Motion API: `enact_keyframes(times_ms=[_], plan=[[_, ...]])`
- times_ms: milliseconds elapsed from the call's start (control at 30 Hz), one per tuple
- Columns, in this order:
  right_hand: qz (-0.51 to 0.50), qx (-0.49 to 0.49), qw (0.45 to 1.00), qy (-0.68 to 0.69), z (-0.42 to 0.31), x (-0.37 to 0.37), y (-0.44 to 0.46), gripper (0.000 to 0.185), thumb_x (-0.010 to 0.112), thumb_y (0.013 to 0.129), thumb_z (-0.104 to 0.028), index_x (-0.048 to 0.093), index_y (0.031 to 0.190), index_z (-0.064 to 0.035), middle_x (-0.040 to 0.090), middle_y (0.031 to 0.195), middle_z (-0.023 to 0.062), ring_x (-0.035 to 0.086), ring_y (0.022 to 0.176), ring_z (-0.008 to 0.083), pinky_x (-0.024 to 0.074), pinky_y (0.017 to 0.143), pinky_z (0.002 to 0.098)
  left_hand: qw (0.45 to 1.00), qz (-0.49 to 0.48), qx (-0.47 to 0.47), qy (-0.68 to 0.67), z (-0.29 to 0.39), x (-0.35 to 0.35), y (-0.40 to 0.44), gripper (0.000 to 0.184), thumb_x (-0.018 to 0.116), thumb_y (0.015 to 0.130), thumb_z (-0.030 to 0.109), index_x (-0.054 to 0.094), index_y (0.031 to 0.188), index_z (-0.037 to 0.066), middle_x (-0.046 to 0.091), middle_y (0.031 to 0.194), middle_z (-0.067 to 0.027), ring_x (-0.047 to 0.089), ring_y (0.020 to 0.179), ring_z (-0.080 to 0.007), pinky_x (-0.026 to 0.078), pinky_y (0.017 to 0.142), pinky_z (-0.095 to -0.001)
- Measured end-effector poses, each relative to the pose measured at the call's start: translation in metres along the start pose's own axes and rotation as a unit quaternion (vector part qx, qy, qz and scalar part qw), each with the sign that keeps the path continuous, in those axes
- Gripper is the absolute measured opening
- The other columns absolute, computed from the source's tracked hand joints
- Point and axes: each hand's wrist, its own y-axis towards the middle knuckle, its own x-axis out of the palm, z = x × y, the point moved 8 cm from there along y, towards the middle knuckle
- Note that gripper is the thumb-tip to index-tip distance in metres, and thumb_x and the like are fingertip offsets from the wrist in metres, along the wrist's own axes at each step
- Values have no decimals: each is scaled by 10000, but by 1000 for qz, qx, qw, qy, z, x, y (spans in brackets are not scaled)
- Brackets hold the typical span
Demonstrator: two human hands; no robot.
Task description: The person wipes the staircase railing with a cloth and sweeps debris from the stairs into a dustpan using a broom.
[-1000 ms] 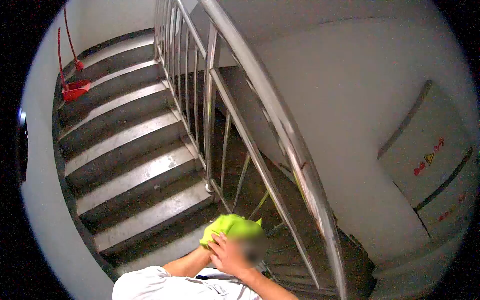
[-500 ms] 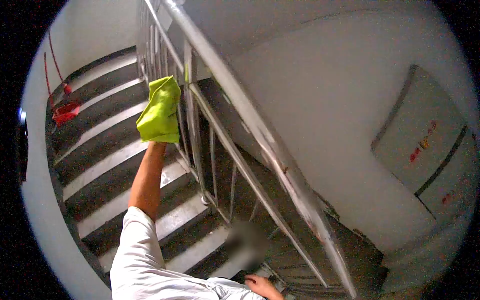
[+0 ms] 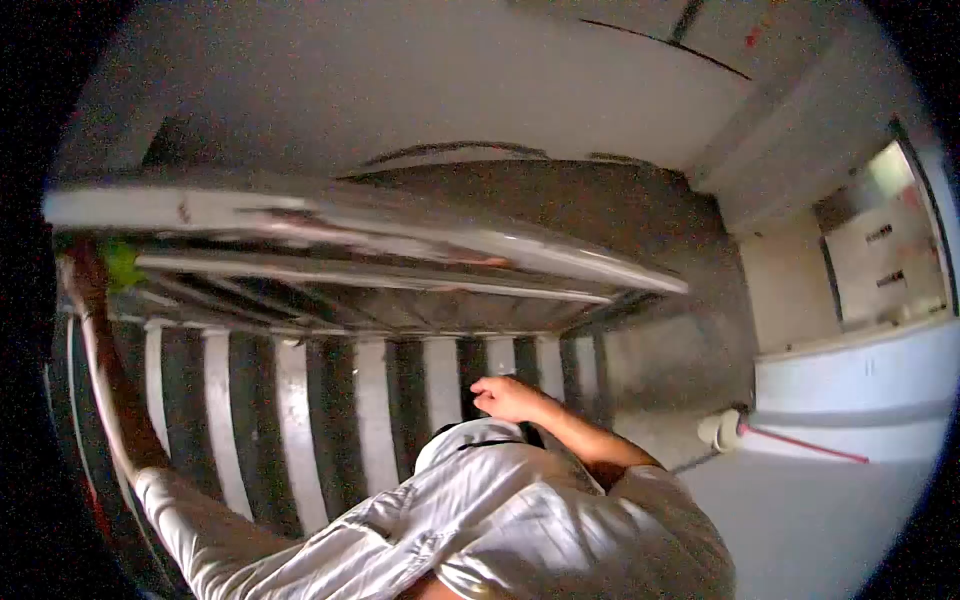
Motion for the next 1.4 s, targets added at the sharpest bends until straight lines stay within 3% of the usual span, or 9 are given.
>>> enact_keyframes(times_ms=[233, 467, 600, 800, 900, 1000, 1067, 1300, 1400], plan=[[46, 79, 996, 17, 96, -27, 1, 349, 618, 881, -243, 637, 1145, -14, 697, 1006, 173, 672, 954, 264, 517, 837, 358, 992, -12, 109, 70, -75, 85, -11, 505, 405, 986, 405, 617, 1179, -11, 618, 1105, -263, 555, 1048, -436, 450, 854, -473], [109, 169, 978, 50, 200, -12, -43, 357, 596, 873, -252, 632, 1153, -34, 685, 1049, 171, 652, 980, 304, 506, 843, 386, 954, 53, 228, -187, 335, -65, -30, 327, 556, 918, 394, 651, 876, 85, 587, 836, -124, 558, 790, -313, 432, 694, -464], [148, 209, 965, 56, 231, -18, -85, 297, 597, 856, -243, 655, 1087, -66, 673, 1009, 186, 655, 911, 309, 501, 784, 397, 918, 51, 280, -277, 502, -112, -63, 411, 669, 840, 426, 602, 1013, 60, 583, 977, -121, 523, 858, -331, 409, 761, -517], [202, 182, 953, -131, 313, 1, -182, 221, 512, 855, -214, 643, 868, -37, 646, 866, 179, 629, 864, 349, 508, 772, 439, 866, -302, 298, -266, 712, -120, -106, 764, 634, 705, 692, 629, 1166, 82, 607, 1176, -165, 550, 1118, -352, 400, 923, -529], [194, 267, 925, -190, 412, 55, -226, 245, 563, 800, -248, 674, 849, -34, 666, 933, 183, 637, 900, 356, 522, 804, 446, 821, -390, 334, -250, 797, -104, -140, 809, 585, 719, 733, 615, 1195, 80, 622, 1174, -170, 581, 1102, -345, 408, 937, -519], [288, 397, 870, -43, 411, 63, -303, 223, 595, 749, -248, 696, 836, -70, 681, 935, 169, 662, 884, 318, 532, 761, 415, 868, -195, 339, -307, 861, -136, -138, 670, 702, 632, 652, 692, 990, 86, 694, 976, -109, 667, 906, -288, 514, 802, -430], [284, 411, 866, -31, 444, 114, -333, 183, 604, 740, -234, 690, 804, -86, 682, 879, 139, 664, 859, 302, 535, 723, 414, 796, -422, 323, -288, 903, -128, -154, 592, 713, 684, 577, 691, 1009, 82, 695, 1017, -133, 671, 934, -311, 519, 829, -446], [274, 473, 835, 66, 491, 217, -384, 139, 652, 690, -213, 680, 789, -120, 681, 820, 78, 658, 852, 264, 538, 684, 405, 830, -279, 360, -321, 991, -159, -168, 440, 662, 808, 440, 683, 1059, 79, 685, 1054, -156, 666, 990, -305, 529, 852, -456], [281, 472, 833, 63, 540, 203, -380, 175, 678, 662, -213, 679, 814, -126, 678, 838, 65, 652, 875, 255, 538, 698, 401, 765, -451, 343, -306, 1009, -148, -185, 467, 646, 823, 452, 669, 1079, 62, 687, 1032, -166, 662, 1003, -306, 526, 855, -455]])
